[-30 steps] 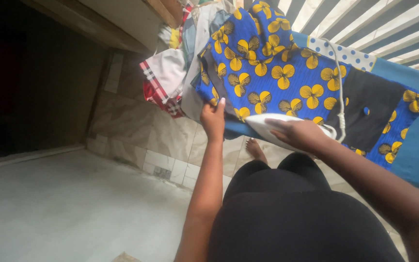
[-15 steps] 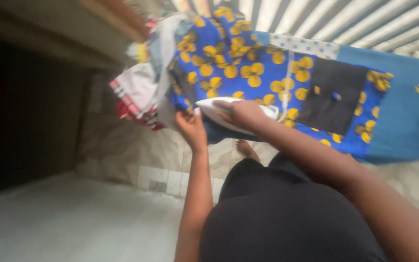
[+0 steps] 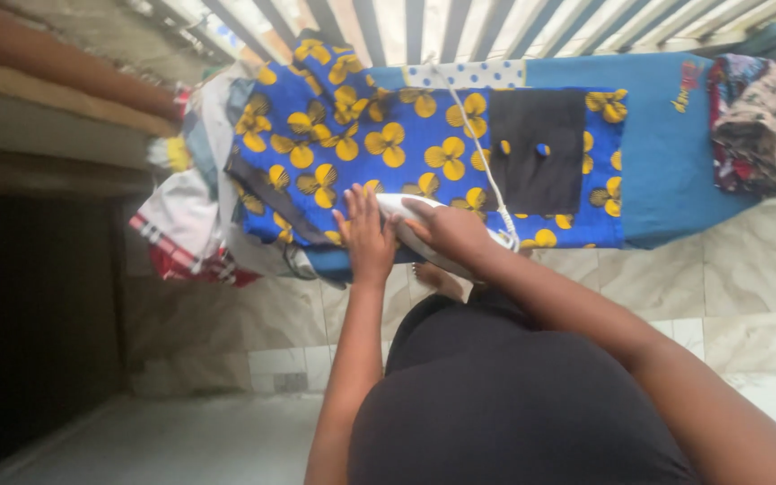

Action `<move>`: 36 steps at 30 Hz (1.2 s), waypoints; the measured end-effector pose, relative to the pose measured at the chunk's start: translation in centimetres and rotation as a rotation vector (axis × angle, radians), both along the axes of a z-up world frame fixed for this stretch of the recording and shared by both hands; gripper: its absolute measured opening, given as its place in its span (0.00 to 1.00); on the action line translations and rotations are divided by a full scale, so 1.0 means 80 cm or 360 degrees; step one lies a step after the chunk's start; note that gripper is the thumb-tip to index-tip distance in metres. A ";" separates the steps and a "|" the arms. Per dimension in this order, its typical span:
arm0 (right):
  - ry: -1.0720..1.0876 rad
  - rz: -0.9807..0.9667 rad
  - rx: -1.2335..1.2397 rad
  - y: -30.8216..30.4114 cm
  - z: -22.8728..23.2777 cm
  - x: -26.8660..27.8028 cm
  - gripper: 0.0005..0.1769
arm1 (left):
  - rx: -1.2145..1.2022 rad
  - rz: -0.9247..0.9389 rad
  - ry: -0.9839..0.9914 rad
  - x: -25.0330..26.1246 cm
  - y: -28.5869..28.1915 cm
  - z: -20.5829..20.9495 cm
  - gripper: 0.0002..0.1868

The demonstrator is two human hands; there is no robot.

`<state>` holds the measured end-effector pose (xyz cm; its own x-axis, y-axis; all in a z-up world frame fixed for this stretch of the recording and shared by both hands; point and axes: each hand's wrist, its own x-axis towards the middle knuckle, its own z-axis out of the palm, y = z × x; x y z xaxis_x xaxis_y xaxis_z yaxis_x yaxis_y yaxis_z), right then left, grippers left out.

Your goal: The person irons a blue and yellow patterned cloth on an ironing board.

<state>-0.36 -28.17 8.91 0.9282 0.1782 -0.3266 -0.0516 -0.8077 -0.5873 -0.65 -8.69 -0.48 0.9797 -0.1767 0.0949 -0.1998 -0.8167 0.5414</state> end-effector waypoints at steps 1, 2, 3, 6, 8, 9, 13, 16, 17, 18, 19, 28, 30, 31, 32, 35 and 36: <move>0.0002 0.0032 -0.0021 -0.012 0.000 -0.002 0.30 | 0.0195 0.0014 0.0060 0.000 -0.003 0.006 0.42; 0.0001 0.0016 -0.0028 -0.037 -0.002 -0.009 0.30 | 0.0189 -0.0003 0.0058 -0.001 -0.008 0.009 0.42; 0.0001 0.0110 -0.0016 -0.059 -0.005 -0.013 0.30 | 0.0369 0.0009 0.0037 0.000 -0.011 0.012 0.43; 0.0042 0.0179 -0.0115 -0.136 -0.022 -0.028 0.31 | 0.0607 0.0053 0.0004 0.000 -0.018 0.014 0.46; 0.0081 0.0166 -0.0227 -0.192 -0.026 -0.035 0.33 | 0.0663 0.0095 -0.0006 0.000 -0.023 0.013 0.46; 0.0150 0.0103 -0.0254 -0.218 -0.024 -0.036 0.33 | 0.0705 0.0102 -0.0018 -0.001 -0.023 0.014 0.46; 0.0294 0.0047 -0.0470 -0.303 -0.038 -0.042 0.32 | 0.0639 0.0118 -0.0112 -0.003 -0.025 0.009 0.46; 0.0214 -0.0015 -0.0272 -0.337 -0.090 -0.041 0.31 | 0.0542 0.0230 0.0040 0.000 -0.039 0.014 0.45; 0.0215 -0.0008 -0.0272 -0.328 -0.092 -0.035 0.31 | 0.0543 0.0237 0.0043 0.001 -0.050 0.015 0.45; 0.0218 0.0012 -0.0341 -0.320 -0.095 -0.029 0.31 | 0.0557 0.0333 0.0147 0.001 -0.062 0.015 0.44; 0.0219 0.0021 -0.0413 -0.313 -0.097 -0.023 0.31 | 0.0565 0.0419 0.0246 0.005 -0.076 0.015 0.44; 0.0104 0.0037 -0.0194 -0.277 -0.071 0.008 0.30 | 0.0367 0.0174 0.0353 -0.017 -0.249 -0.045 0.43; 0.0144 0.0063 -0.0217 -0.301 -0.061 0.000 0.31 | 0.0425 0.0146 0.0383 -0.021 -0.252 -0.025 0.45; 0.0181 0.0088 -0.0234 -0.310 -0.057 -0.004 0.31 | 0.0489 0.0118 0.0410 -0.025 -0.250 -0.015 0.48; 0.0186 0.0104 -0.0233 -0.333 -0.067 -0.007 0.31 | 0.0488 0.0133 0.0419 -0.025 -0.252 -0.016 0.48; 0.0247 0.0227 -0.0300 -0.395 -0.093 -0.014 0.31 | 0.0504 0.0136 0.0379 -0.030 -0.248 -0.020 0.50; 0.0268 0.0216 -0.0342 -0.416 -0.097 -0.017 0.31 | 0.0521 0.0130 0.0334 -0.033 -0.249 -0.022 0.50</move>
